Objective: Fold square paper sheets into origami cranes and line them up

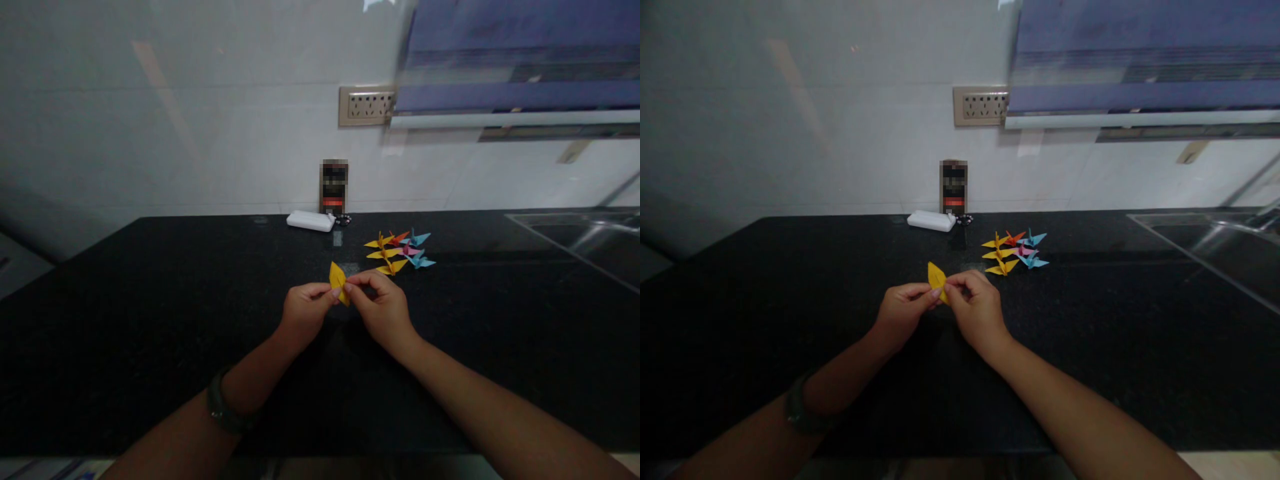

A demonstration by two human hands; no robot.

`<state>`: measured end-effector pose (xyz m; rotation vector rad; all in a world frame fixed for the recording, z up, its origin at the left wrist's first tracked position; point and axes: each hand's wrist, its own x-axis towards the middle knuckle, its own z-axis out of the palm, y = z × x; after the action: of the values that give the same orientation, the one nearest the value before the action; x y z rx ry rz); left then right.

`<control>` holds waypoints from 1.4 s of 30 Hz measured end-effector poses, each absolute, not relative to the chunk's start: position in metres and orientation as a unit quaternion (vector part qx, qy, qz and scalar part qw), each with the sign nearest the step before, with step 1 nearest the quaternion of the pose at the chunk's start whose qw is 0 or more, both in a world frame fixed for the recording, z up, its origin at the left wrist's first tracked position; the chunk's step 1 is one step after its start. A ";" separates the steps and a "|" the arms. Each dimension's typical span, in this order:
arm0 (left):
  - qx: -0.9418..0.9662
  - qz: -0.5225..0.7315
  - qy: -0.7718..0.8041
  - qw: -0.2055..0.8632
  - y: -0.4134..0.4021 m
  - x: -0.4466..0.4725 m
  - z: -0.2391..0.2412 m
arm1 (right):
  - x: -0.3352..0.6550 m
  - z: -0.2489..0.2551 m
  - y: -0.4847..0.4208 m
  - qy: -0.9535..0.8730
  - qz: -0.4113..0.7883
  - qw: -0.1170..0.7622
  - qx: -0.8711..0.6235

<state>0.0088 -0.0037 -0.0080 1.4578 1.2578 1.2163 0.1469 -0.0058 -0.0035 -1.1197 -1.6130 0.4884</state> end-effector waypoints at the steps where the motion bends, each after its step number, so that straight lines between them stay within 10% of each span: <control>1: 0.584 0.483 0.503 0.416 -0.004 0.009 -0.009 | 0.147 -0.004 -0.005 -0.670 0.204 0.530 -0.477; 42: 0.490 0.461 0.426 0.605 -0.005 0.012 -0.006 | 0.145 -0.003 -0.006 -0.628 0.413 0.498 -0.433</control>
<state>0.0118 -0.0048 -0.0056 1.1343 0.9856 1.0668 0.1445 -0.0062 -0.0027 -1.0475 -1.5190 1.0008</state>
